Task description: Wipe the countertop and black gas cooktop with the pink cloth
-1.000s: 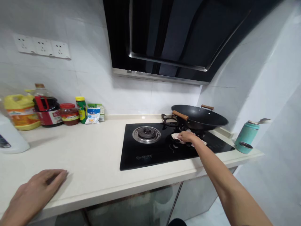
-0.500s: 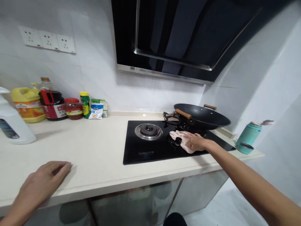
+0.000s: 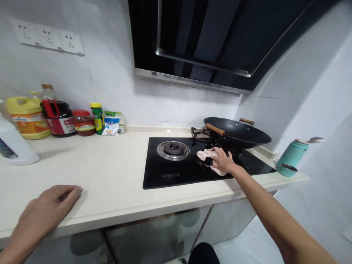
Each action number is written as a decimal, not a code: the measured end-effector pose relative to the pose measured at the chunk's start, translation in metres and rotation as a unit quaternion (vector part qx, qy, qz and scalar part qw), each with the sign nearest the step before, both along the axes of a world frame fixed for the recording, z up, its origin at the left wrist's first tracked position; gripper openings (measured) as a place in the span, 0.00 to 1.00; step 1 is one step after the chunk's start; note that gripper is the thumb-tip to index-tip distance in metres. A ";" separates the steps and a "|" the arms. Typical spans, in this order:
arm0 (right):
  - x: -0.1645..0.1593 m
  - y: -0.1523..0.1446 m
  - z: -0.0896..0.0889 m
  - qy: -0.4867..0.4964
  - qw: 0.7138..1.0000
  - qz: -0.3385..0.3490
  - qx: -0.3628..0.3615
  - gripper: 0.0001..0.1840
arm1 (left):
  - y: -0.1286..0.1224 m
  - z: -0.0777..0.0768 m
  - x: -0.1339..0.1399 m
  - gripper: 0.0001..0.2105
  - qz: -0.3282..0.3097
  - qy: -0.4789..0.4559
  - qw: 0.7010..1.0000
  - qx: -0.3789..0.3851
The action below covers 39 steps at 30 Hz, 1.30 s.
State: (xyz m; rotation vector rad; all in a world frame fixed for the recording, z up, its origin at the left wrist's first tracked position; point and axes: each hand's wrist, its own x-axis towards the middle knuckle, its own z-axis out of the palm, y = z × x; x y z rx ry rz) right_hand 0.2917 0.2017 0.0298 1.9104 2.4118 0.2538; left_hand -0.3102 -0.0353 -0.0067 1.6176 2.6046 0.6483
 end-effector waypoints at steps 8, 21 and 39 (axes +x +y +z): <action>-0.003 -0.027 -0.034 0.031 0.985 -0.016 0.170 0.21 | 0.000 0.002 0.002 0.29 0.015 -0.002 1.000 0.006; 0.024 -0.076 -0.050 0.101 0.975 0.038 0.195 0.22 | -0.001 0.003 0.005 0.26 0.019 0.007 1.000 0.015; 0.106 -0.023 -0.027 0.066 0.973 -0.172 0.136 0.30 | -0.001 0.006 0.014 0.28 -0.005 0.043 0.999 -0.013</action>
